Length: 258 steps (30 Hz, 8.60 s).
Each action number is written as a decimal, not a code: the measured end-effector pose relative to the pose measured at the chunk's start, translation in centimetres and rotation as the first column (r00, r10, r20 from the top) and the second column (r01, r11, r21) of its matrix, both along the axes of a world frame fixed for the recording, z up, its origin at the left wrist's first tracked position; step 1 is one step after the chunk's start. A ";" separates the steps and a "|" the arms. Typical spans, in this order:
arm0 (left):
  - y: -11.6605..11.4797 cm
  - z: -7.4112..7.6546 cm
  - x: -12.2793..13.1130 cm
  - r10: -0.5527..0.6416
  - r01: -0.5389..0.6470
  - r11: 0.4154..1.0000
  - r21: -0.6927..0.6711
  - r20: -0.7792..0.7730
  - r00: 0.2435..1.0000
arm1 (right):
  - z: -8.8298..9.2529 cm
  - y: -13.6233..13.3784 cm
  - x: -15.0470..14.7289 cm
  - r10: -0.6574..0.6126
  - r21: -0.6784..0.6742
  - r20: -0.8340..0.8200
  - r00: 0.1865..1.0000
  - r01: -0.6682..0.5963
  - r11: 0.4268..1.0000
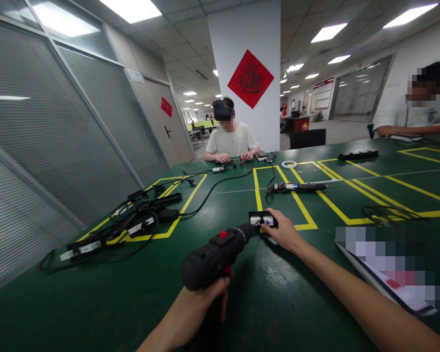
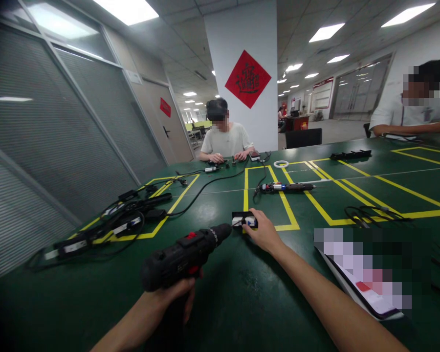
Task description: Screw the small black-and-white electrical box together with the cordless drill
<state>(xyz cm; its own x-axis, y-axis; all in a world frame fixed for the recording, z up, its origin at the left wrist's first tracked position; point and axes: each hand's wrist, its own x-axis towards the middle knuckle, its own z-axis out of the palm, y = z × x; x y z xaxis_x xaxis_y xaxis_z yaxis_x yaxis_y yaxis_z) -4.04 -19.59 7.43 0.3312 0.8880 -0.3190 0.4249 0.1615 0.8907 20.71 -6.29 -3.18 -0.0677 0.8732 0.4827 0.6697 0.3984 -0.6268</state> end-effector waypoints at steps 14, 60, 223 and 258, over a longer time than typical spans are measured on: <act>0.1 0.1 0.0 0.018 -0.018 1.000 0.012 -0.001 1.000 | 0.1 -0.1 0.0 0.005 -0.006 -0.011 1.000 -0.005 1.000; 0.0 -0.1 0.1 0.014 -0.013 1.000 -0.013 0.024 1.000 | -0.1 0.0 0.0 0.010 -0.009 0.007 1.000 -0.010 1.000; 0.0 0.2 0.2 0.033 -0.034 0.999 -0.002 -0.027 0.999 | -0.1 0.1 0.1 0.014 -0.005 -0.019 1.000 -0.014 1.000; 0.0 0.5 0.1 0.020 -0.022 0.999 -0.025 -0.068 0.997 | -0.1 0.0 0.0 0.016 0.001 -0.022 1.000 -0.016 1.000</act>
<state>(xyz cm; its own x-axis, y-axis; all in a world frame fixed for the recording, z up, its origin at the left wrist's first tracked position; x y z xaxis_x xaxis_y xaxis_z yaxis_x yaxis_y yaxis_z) -3.90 -19.63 7.92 0.2894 0.8860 -0.3624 0.4801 0.1932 0.8557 20.70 -6.27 -3.27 -0.0708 0.8718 0.4848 0.6495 0.4092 -0.6409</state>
